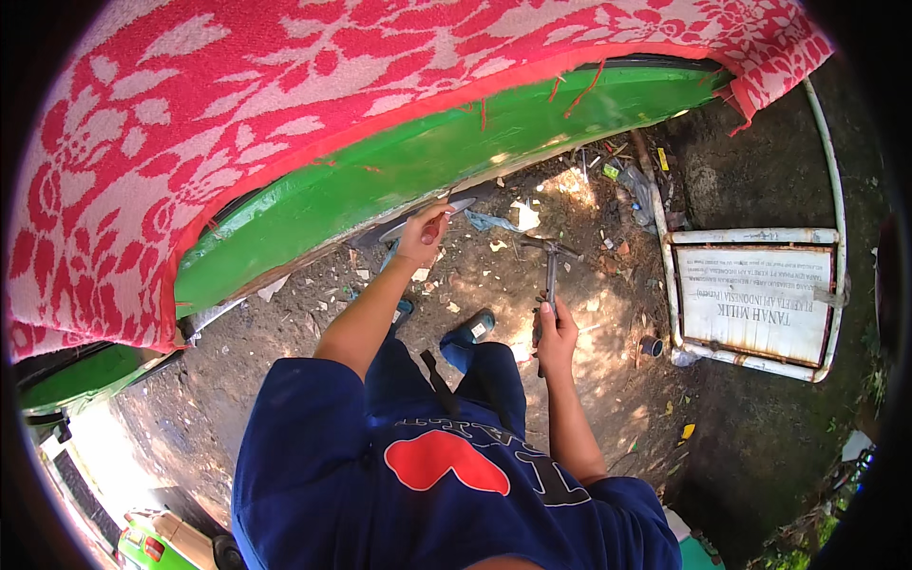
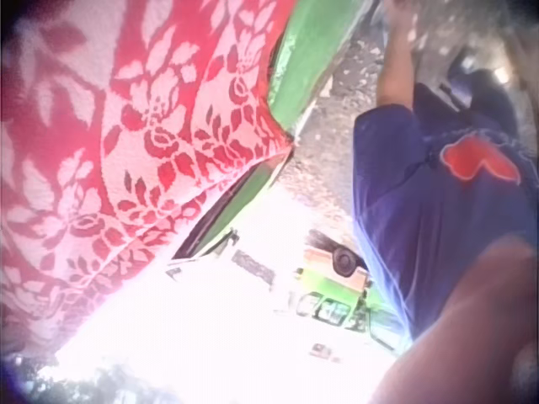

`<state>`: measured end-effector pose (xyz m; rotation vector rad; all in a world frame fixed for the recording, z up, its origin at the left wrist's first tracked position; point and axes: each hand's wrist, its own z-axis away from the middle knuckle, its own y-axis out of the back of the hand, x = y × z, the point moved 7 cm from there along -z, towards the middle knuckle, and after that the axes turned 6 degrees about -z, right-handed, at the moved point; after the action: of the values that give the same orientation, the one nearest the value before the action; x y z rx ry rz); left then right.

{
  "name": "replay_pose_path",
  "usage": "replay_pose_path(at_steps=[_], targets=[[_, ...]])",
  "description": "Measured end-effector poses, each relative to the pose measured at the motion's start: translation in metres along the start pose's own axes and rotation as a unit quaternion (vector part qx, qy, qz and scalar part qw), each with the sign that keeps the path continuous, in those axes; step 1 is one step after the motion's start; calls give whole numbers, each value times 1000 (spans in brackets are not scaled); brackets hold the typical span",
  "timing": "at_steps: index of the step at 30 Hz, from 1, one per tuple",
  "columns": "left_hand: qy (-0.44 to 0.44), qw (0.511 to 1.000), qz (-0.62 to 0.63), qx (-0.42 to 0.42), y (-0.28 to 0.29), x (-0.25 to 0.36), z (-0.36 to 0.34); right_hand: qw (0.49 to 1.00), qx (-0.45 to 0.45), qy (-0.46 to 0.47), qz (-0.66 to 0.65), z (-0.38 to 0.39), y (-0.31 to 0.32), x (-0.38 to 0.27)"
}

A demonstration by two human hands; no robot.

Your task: The person repeatedly hammers a small metal piece against the edge of a green vehicle body. They hold the metal piece with one hand and strike it with a hammer in the other, working along the lower edge of the vehicle.

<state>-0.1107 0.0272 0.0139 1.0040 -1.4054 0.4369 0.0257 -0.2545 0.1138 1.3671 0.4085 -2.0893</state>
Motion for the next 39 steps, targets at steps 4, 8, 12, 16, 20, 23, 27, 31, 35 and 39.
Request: replay_pose_path(at_steps=[4,8,12,16,20,23,27,31,35,39], targets=[[-52,998,-29,17,4,10,-7,999,-38,16,27,-10,11,-21],[-50,998,-27,37,1,21,-13,995,-59,35,71,-9,25,-42],[105,991,-1,78,10,-9,-23,990,-83,44,105,-12,24,-47],[93,994,14,52,10,-19,-30,988,-85,21,128,-9,4,-68],[75,993,91,22,4,-16,-12,989,-70,29,131,-4,-15,-95],[11,996,79,49,4,-6,-9,990,-63,47,120,-1,-28,-106],[-52,994,37,94,7,9,-14,991,-52,48,117,12,-39,-115],[77,996,35,30,-7,-11,-23,988,-63,26,139,12,-40,-110],[123,990,-2,64,-11,-20,-35,969,-81,44,231,-12,-52,-103],[138,987,-21,80,-24,-13,-28,909,-118,267,296,-28,-94,-123]])
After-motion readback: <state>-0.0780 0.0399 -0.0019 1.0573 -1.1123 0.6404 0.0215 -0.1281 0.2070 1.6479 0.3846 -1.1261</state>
